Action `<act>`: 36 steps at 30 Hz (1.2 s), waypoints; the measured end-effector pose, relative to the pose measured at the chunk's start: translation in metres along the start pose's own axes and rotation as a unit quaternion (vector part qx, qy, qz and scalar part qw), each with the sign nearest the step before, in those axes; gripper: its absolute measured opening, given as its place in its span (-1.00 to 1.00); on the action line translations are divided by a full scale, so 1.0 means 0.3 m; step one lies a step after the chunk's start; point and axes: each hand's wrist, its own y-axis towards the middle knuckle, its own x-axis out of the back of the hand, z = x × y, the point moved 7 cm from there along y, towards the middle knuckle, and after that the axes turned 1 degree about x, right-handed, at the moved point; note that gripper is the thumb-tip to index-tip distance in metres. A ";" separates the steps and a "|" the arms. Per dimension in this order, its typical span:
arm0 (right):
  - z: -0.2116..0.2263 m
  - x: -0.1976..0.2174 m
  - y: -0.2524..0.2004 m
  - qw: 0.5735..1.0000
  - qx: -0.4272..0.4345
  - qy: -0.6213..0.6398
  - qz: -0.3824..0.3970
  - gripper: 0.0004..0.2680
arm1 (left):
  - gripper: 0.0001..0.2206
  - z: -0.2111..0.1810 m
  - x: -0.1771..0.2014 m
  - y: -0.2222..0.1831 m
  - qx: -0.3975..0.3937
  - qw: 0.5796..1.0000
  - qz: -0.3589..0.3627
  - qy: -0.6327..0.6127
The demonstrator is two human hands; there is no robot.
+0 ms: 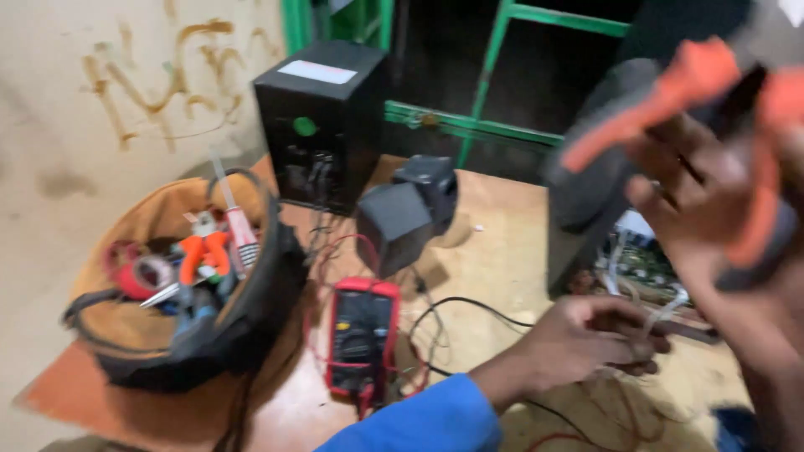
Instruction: The person is performing electrical wiring for a speaker system, involving stripping wire ends, twisting them together, and insulating the joints with red electrical tape.
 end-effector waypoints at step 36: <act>-0.019 0.439 -0.685 0.789 -0.219 -0.572 -0.045 -0.86 | -0.76 -0.084 -0.124 -0.036 0.005 0.942 -0.171 0.290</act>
